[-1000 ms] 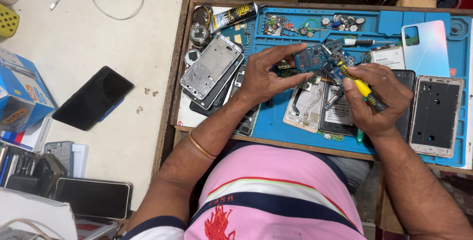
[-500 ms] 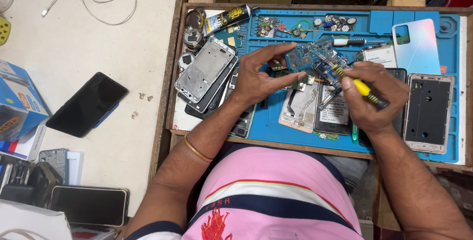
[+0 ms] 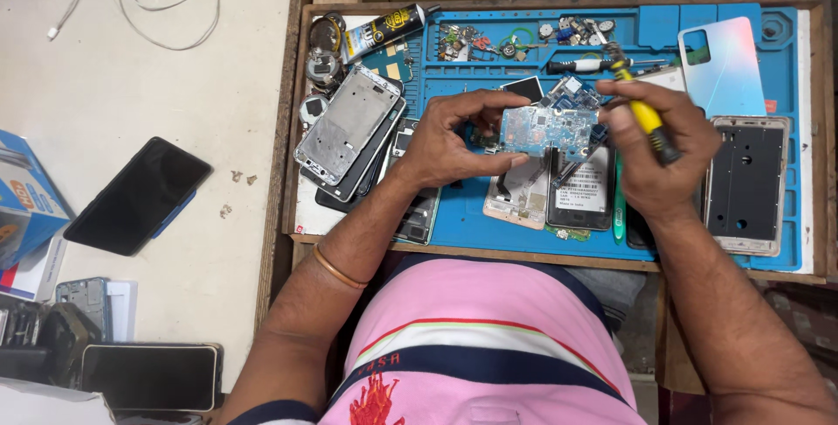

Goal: The person holds a disassembled phone motherboard on a blue repair mat and works on it with a yellow-handled screwdriver, prying and adjusting small components. They then pick up a toothbrush and repeatedly brush the surface of the circuit board.

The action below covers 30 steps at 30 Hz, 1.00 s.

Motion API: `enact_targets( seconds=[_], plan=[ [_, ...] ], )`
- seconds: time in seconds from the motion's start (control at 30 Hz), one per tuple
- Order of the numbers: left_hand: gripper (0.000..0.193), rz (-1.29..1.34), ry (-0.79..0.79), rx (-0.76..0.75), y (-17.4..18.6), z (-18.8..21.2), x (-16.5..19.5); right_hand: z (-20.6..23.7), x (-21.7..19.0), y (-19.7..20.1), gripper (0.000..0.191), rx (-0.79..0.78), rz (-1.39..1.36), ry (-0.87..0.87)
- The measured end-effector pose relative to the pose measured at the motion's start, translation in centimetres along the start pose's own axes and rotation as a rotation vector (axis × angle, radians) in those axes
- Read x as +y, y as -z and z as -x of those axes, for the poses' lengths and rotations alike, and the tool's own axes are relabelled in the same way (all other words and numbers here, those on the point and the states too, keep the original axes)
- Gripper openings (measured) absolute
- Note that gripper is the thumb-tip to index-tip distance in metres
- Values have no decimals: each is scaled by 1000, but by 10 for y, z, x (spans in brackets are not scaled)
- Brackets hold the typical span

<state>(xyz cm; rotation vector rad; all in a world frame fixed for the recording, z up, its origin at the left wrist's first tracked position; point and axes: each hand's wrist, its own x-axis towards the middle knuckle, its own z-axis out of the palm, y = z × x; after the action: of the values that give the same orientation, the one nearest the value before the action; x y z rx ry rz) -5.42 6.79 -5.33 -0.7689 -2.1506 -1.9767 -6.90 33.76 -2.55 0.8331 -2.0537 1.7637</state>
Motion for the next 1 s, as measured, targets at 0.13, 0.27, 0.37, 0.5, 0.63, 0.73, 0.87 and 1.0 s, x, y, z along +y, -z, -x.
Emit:
enact_targets(
  seconds=[0.13,0.27,0.37,0.5,0.63,0.73,0.87,1.0],
  plan=[
    [59,-18,-28,-21,2,-1,1,6,0,4,33,-133,124,66],
    [58,-13,-31,-35,2,0,-1,5,-1,7,50,-184,83,65],
    [59,-9,-46,-12,0,0,-3,2,-2,8,57,-208,36,75],
    [59,22,-53,6,0,2,-4,0,-2,7,61,-257,22,71],
    [61,34,-56,7,0,2,-6,2,-4,5,62,-266,66,54],
    [61,42,-58,9,0,3,-6,3,-6,3,61,-253,35,47],
    [60,54,-64,4,1,3,-4,2,-8,3,61,-251,17,32],
    [59,61,-61,4,1,2,-4,1,-7,5,64,-258,-18,27]
  ],
)
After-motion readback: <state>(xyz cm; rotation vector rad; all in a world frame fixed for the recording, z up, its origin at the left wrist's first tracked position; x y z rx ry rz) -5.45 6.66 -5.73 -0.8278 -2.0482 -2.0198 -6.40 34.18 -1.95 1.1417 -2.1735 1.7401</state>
